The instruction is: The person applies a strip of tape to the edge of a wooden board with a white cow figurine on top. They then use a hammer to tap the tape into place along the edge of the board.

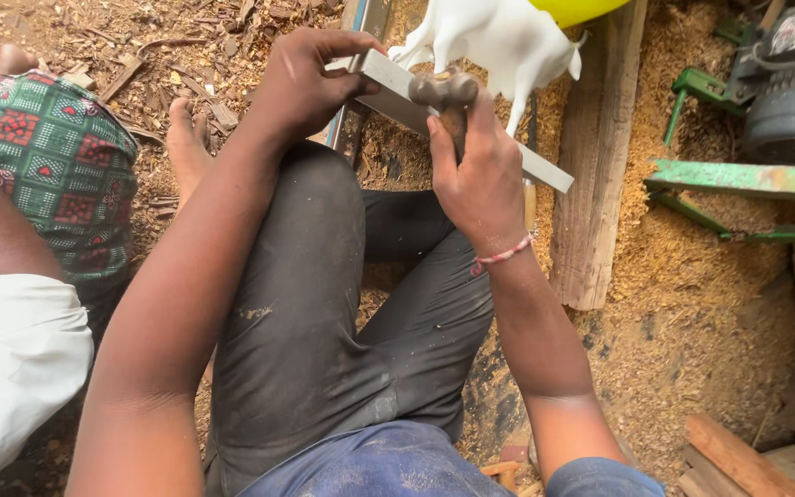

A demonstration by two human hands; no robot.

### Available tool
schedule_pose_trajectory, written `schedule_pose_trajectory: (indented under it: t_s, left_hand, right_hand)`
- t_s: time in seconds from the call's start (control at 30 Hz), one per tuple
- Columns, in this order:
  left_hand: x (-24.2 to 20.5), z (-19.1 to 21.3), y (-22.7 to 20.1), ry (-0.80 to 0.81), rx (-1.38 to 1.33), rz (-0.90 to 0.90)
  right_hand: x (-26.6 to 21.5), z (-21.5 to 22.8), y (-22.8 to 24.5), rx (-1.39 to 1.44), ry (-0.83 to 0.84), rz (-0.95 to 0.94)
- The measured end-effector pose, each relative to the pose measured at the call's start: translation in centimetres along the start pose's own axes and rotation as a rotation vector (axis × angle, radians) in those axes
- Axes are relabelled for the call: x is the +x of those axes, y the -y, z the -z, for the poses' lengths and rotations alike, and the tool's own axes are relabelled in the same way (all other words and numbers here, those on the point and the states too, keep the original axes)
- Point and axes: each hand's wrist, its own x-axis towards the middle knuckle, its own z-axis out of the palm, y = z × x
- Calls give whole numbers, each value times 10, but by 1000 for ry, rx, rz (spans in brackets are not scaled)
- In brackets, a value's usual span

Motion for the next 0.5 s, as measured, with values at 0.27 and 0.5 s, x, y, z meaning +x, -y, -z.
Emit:
schedule_pose_trajectory:
  t_s: [0.27, 0.5]
  left_hand:
    - [0, 4, -3, 2, 70, -79]
    - [-3, 5, -9, 17, 66, -118]
  right_hand:
    - [-10, 2, -11, -17, -8, -17]
    - [-14, 2, -17, -10, -53, 22]
